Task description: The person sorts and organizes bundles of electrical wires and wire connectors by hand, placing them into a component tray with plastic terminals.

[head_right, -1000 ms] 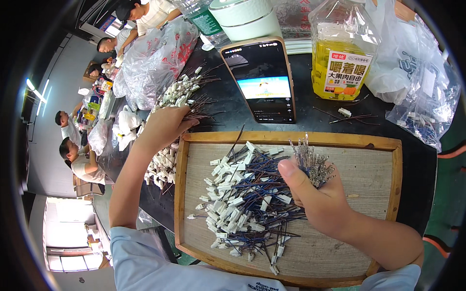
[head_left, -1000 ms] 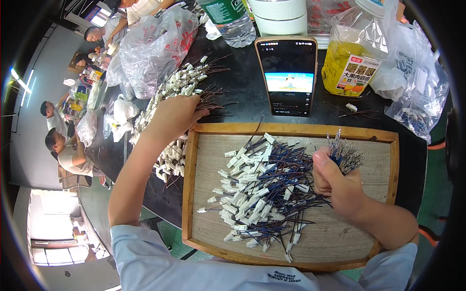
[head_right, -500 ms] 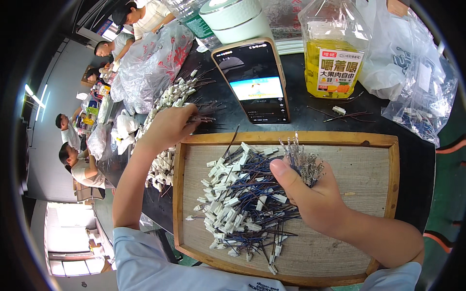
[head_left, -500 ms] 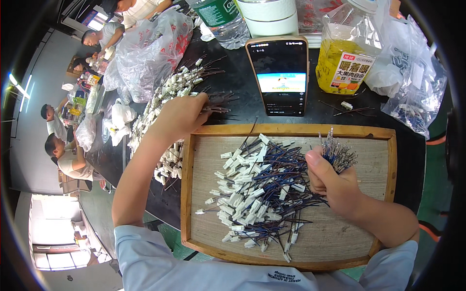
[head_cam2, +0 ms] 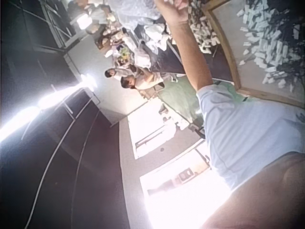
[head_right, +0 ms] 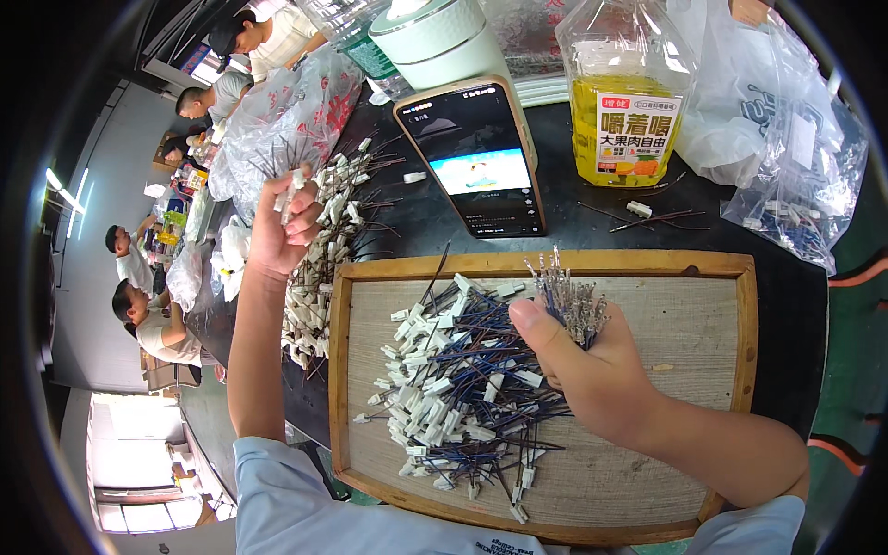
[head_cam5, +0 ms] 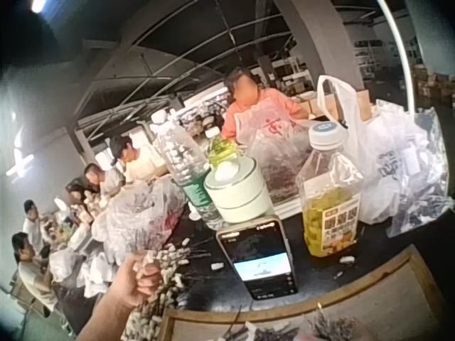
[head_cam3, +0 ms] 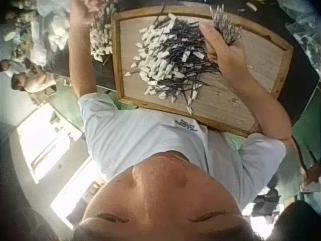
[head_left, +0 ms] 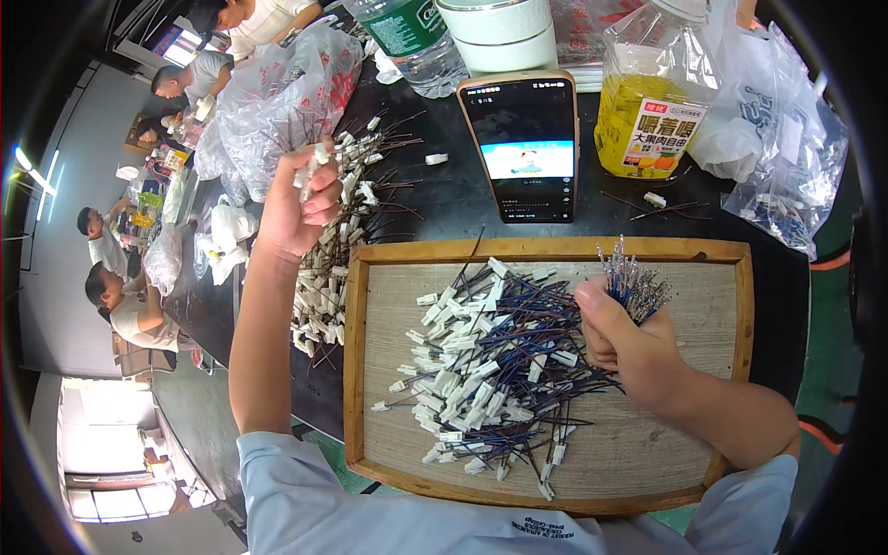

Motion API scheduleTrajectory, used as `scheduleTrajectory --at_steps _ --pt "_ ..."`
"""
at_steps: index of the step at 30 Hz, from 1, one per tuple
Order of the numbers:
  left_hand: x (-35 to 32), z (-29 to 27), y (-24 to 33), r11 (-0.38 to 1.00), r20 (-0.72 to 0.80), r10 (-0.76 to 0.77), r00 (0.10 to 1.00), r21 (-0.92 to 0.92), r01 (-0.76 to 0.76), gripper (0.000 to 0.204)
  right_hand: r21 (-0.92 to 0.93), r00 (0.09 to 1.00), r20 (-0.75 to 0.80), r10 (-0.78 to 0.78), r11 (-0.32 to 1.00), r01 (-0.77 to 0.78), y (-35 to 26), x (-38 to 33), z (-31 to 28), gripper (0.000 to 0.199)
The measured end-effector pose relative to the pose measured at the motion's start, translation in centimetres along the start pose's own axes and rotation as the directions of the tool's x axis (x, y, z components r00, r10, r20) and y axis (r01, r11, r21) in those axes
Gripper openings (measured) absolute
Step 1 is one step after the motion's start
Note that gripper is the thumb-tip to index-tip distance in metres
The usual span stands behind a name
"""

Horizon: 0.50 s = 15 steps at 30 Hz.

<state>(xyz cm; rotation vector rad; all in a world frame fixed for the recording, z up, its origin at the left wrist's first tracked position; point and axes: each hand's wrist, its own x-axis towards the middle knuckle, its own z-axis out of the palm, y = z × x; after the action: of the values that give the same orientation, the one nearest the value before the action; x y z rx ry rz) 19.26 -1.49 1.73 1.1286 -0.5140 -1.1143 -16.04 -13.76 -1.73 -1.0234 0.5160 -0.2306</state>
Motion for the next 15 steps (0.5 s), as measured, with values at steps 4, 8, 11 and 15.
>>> scheduleTrajectory --at_steps 4,8,11,15 --pt "-0.4 -0.7 -0.4 0.973 0.095 0.050 0.994 -0.228 -0.027 0.016 0.012 1.000 0.023 -0.006 1.000 0.006 0.0 0.2 -0.2 0.028" --pt "-0.2 -1.2 -1.0 0.934 0.037 0.070 0.997 -0.353 -0.052 0.017 0.057 1.000 -0.006 0.014 0.998 -0.013 -0.4 0.0 0.3 0.027" --pt "0.2 -1.0 -1.3 0.930 0.029 0.075 0.997 -0.363 -0.059 0.021 0.073 1.000 -0.011 0.019 0.997 -0.018 -0.3 0.0 0.3 0.027" --pt "0.7 0.5 -1.8 0.948 -0.008 0.075 0.997 -0.309 -0.074 0.013 0.077 1.000 -0.003 0.021 0.997 -0.021 -0.3 0.0 0.2 0.028"
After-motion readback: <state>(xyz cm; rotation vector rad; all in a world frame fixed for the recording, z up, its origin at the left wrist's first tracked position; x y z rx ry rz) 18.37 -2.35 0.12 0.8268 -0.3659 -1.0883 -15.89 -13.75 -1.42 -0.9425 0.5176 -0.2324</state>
